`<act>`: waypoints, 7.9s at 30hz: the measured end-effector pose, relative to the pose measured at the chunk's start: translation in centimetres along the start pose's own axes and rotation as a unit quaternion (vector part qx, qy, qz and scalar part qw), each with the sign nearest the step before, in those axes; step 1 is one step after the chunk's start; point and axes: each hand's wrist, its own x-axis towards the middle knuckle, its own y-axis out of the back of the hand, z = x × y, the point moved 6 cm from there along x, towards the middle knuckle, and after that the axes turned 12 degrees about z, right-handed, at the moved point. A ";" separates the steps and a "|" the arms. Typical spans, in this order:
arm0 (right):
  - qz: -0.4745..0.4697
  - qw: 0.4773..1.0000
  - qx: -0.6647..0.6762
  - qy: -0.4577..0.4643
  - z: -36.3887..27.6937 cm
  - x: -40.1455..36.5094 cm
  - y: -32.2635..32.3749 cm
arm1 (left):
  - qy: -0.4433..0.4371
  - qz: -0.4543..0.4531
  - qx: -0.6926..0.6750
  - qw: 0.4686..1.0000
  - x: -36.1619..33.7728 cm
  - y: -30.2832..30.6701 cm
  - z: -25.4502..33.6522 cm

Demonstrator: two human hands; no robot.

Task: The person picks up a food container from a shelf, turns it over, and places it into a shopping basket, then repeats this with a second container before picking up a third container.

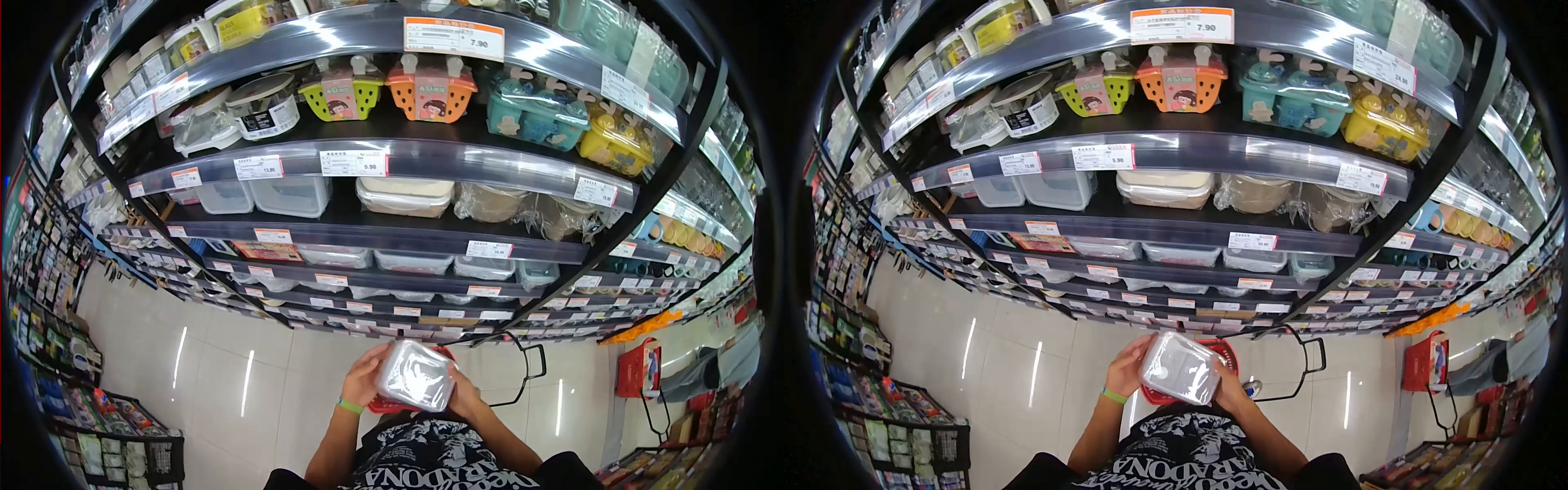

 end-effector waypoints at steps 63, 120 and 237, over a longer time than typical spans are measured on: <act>-0.084 0.985 0.147 -0.045 -2.5 -1.6 0.0 | -0.006 0.080 0.073 0.994 -2.2 -1.4 0.9; -0.167 0.980 0.105 0.037 -2.2 -4.0 -4.0 | -0.043 0.047 0.139 0.988 -2.0 0.8 0.8; 0.143 0.635 -0.758 0.050 23.4 24.9 20.5 | 0.348 0.614 0.286 0.648 -52.9 29.1 -24.6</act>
